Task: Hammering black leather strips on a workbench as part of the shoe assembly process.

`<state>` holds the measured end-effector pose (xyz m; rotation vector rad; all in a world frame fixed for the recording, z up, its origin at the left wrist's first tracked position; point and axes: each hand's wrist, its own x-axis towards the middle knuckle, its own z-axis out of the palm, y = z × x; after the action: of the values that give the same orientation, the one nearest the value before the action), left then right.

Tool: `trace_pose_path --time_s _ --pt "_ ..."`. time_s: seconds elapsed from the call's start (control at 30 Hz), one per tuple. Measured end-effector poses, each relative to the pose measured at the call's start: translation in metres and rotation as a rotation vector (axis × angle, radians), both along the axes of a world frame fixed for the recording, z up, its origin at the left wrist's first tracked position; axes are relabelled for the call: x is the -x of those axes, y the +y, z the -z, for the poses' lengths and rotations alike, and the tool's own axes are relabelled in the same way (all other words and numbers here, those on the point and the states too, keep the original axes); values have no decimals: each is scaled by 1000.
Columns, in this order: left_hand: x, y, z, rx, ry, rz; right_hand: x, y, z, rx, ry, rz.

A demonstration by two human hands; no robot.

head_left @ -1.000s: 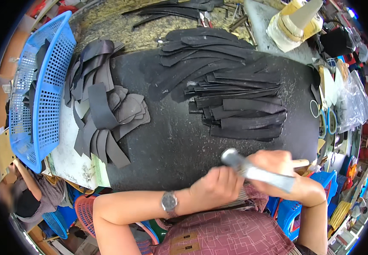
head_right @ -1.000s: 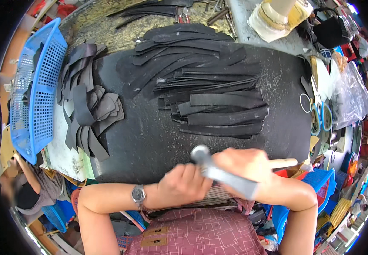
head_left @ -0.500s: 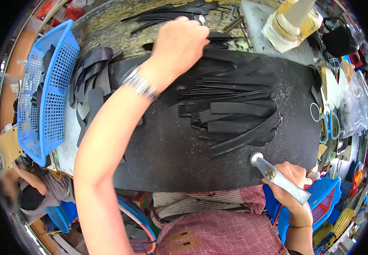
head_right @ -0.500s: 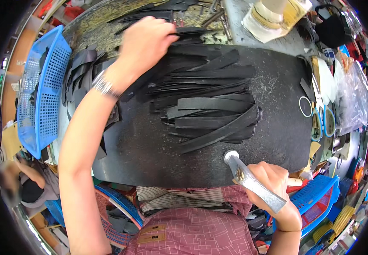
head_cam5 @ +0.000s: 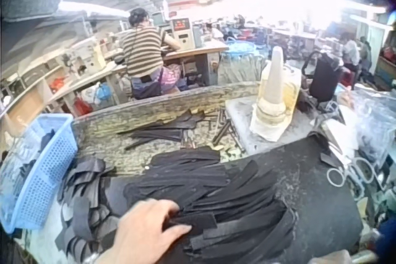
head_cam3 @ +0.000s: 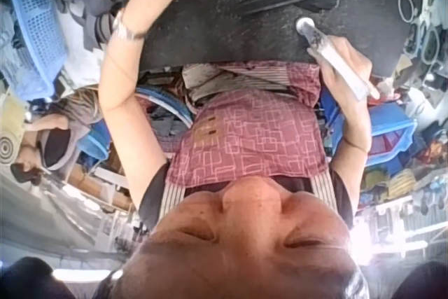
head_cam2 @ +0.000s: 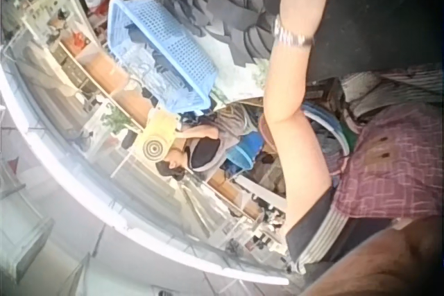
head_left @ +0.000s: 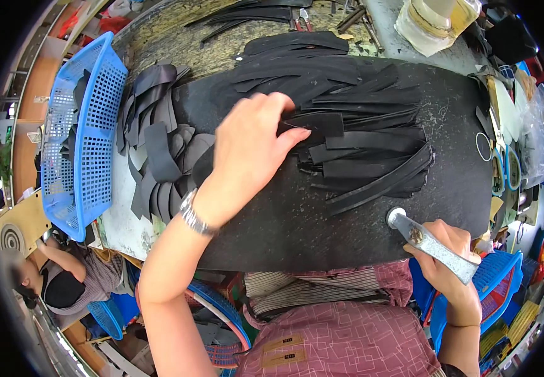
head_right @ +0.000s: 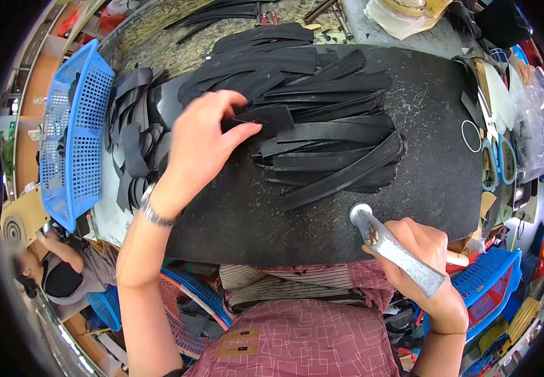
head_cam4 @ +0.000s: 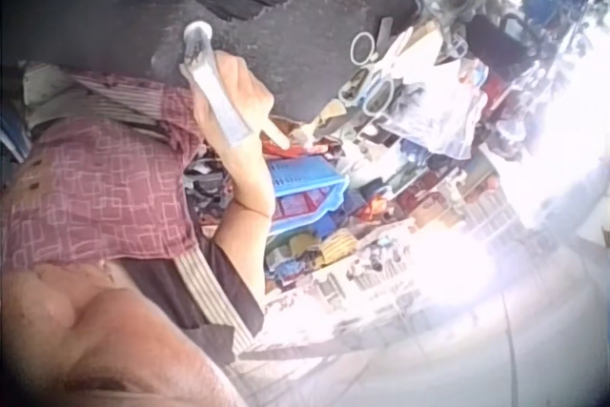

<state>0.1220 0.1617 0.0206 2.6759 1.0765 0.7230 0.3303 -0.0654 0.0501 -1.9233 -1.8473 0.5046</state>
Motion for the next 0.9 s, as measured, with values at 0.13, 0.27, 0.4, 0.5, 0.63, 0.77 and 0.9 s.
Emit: trace_pose_path --time_s 0.13,0.27,0.4,0.5,0.63,0.77,0.9 --pt "0 5 10 195 -110 36 6 6 -7 3 35 -5" --pt "10 4 -3 -39 -262 56 8 34 4 -138 100 -9" --pt "7 -16 -30 -54 -239 34 -3 55 22 -217 45 24" --pt "1 -19 -15 -235 5 51 -4 58 19 -171 122 5" --pt "16 -7 20 -127 -30 106 0 38 12 -106 112 -19" --pt "29 -4 -12 -407 -173 43 -4 26 6 3 152 -7" --pt "29 -33 -65 437 -102 101 -11 33 12 -29 259 4"
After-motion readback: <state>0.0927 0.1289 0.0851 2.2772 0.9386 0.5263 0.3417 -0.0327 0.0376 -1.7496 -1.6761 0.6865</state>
